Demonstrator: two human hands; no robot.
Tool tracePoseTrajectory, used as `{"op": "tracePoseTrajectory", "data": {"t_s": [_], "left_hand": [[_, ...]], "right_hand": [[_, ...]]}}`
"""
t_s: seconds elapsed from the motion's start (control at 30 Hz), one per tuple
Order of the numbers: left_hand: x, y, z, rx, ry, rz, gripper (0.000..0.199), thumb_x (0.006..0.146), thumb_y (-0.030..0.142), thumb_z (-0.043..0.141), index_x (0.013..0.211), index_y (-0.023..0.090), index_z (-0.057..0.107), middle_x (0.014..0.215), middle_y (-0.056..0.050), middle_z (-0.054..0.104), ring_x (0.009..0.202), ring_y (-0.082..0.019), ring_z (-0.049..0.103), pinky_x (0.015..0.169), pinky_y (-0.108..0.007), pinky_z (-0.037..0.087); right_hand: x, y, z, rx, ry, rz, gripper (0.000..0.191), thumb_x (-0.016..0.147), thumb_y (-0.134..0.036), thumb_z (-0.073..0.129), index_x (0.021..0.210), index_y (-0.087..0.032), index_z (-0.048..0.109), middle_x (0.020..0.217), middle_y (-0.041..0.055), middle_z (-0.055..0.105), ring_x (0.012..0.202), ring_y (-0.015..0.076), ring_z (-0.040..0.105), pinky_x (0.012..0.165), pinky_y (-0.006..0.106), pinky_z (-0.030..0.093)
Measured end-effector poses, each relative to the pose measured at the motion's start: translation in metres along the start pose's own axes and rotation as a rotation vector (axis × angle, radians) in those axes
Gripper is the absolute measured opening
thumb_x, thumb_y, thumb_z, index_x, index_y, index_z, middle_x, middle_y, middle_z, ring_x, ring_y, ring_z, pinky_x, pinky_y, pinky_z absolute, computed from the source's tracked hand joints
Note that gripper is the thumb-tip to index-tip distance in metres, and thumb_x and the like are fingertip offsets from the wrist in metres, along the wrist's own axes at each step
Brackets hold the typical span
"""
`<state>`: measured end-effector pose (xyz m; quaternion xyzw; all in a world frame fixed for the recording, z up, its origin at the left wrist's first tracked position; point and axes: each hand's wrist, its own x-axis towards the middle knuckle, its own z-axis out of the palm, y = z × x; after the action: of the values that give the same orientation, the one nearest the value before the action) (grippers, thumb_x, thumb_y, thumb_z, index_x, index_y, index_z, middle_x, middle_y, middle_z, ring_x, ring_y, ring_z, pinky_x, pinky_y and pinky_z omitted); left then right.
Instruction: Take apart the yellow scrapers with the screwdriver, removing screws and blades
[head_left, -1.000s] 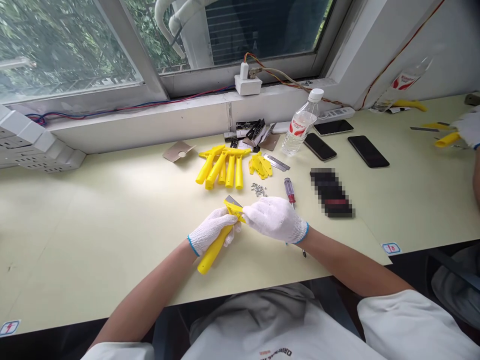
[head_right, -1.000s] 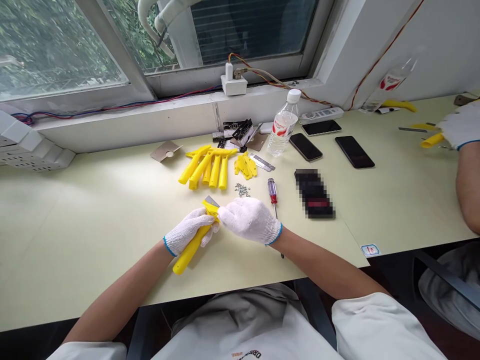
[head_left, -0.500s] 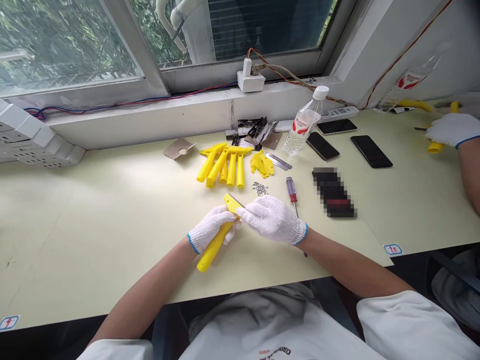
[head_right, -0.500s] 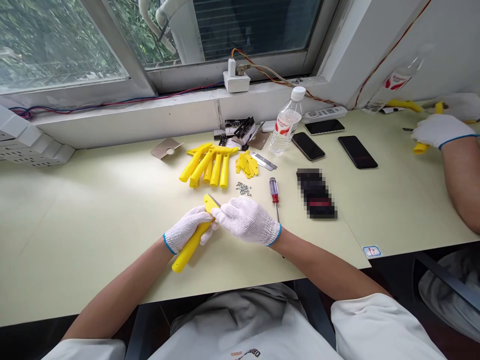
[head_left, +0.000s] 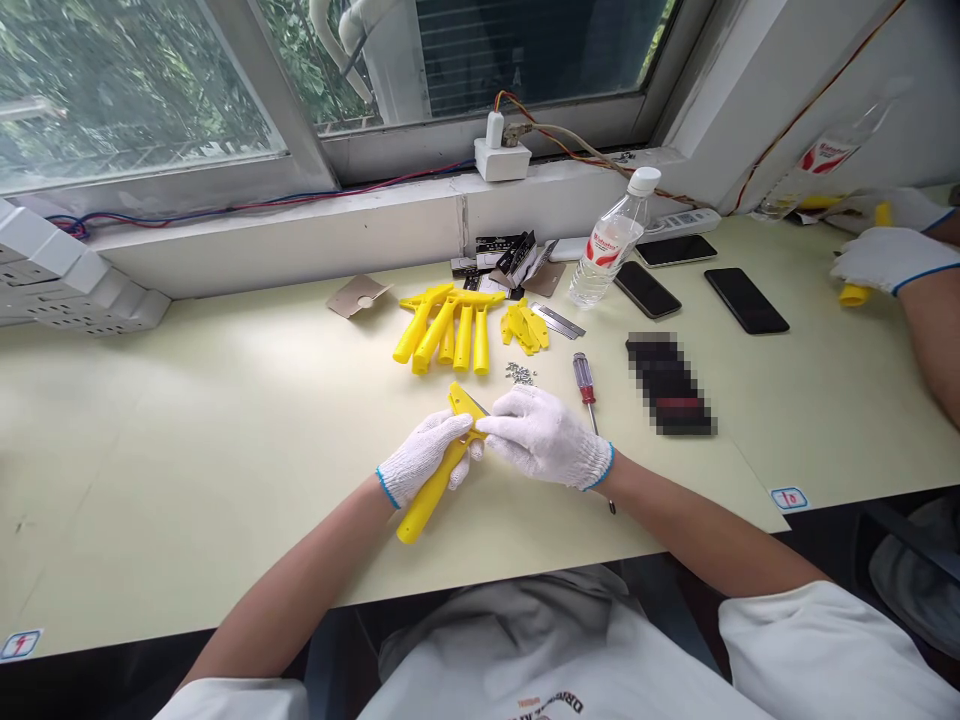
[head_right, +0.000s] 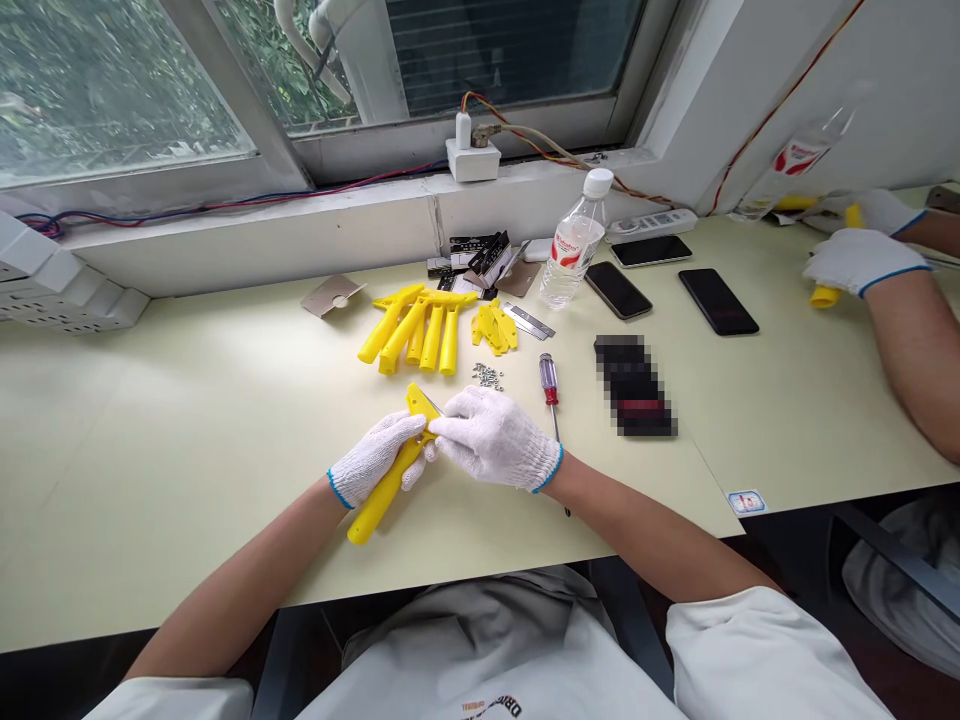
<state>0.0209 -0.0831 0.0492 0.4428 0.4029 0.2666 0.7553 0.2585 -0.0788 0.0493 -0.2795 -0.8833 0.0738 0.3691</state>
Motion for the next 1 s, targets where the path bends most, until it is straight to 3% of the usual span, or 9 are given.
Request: {"op": "tracePoseTrajectory", "data": {"t_s": [0.07,0.13,0.2,0.27,0.47,0.67,0.83,1.0], "left_hand": [[0.0,0.001,0.0,0.015,-0.033,-0.005,0.038,0.105,0.055,0.061,0.108,0.017,0.065,0.085,-0.002,0.069,0.044,-0.009,0.055,0.044,-0.023,0.044],[-0.001,0.001,0.0,0.035,-0.07,-0.016,0.039,0.105,0.054,0.059,0.113,0.016,0.068,0.085,-0.002,0.07,0.045,-0.009,0.055,0.045,-0.023,0.044],[-0.001,0.0,0.0,0.054,-0.094,-0.023,0.04,0.104,0.052,0.06,0.117,0.015,0.069,0.086,-0.003,0.071,0.045,-0.009,0.055,0.046,-0.023,0.045],[-0.001,-0.001,0.0,0.072,-0.112,-0.026,0.041,0.104,0.052,0.061,0.12,0.015,0.07,0.086,-0.004,0.071,0.046,-0.01,0.056,0.046,-0.024,0.045],[-0.001,-0.001,0.001,0.147,-0.185,-0.055,0.036,0.102,0.051,0.063,0.106,0.016,0.07,0.088,-0.006,0.074,0.046,-0.009,0.055,0.049,-0.025,0.045],[-0.002,0.001,0.0,0.16,-0.236,-0.051,0.036,0.1,0.051,0.065,0.095,0.016,0.07,0.086,-0.006,0.072,0.048,-0.009,0.053,0.054,-0.027,0.045],[-0.002,0.0,0.0,0.219,-0.229,-0.066,0.047,0.104,0.058,0.06,0.089,0.016,0.071,0.07,-0.004,0.067,0.048,-0.011,0.05,0.055,-0.027,0.044],[-0.001,-0.002,-0.001,0.242,-0.248,-0.045,0.044,0.103,0.058,0.062,0.095,0.015,0.072,0.087,-0.008,0.074,0.048,-0.009,0.052,0.055,-0.026,0.045]], "right_hand": [[0.002,0.0,-0.001,0.195,0.089,0.24,0.021,0.106,-0.024,0.061,0.115,-0.022,0.08,0.104,0.0075,0.077,0.093,0.0207,0.071,0.084,0.037,0.059],[0.006,0.001,-0.002,0.379,0.092,0.525,0.02,0.105,-0.029,0.064,0.114,-0.022,0.081,0.108,0.0066,0.08,0.095,0.0202,0.074,0.086,0.036,0.061],[0.009,0.004,-0.002,0.568,-0.014,0.751,0.024,0.102,-0.034,0.066,0.115,-0.021,0.081,0.112,0.0065,0.081,0.095,0.0203,0.075,0.085,0.035,0.061],[0.011,0.007,0.0,0.741,-0.126,0.875,0.027,0.1,-0.038,0.067,0.113,-0.019,0.082,0.112,0.0065,0.081,0.092,0.0195,0.075,0.079,0.032,0.06],[0.011,0.007,0.006,0.857,-0.198,0.936,0.022,0.093,-0.037,0.069,0.097,-0.018,0.078,0.09,0.0017,0.076,0.075,0.0138,0.065,0.072,0.028,0.053],[0.015,0.005,0.001,0.865,-0.249,0.995,0.018,0.085,-0.034,0.074,0.091,-0.018,0.074,0.081,0.0004,0.07,0.07,0.0144,0.061,0.067,0.029,0.051],[0.015,0.006,-0.002,0.83,-0.288,0.994,0.017,0.084,-0.033,0.075,0.087,-0.017,0.07,0.08,0.0,0.07,0.069,0.0138,0.059,0.065,0.029,0.046],[0.013,0.01,-0.003,0.818,-0.35,0.991,0.019,0.086,-0.035,0.076,0.089,-0.018,0.07,0.078,-0.0014,0.069,0.066,0.0127,0.058,0.061,0.027,0.043]]}}
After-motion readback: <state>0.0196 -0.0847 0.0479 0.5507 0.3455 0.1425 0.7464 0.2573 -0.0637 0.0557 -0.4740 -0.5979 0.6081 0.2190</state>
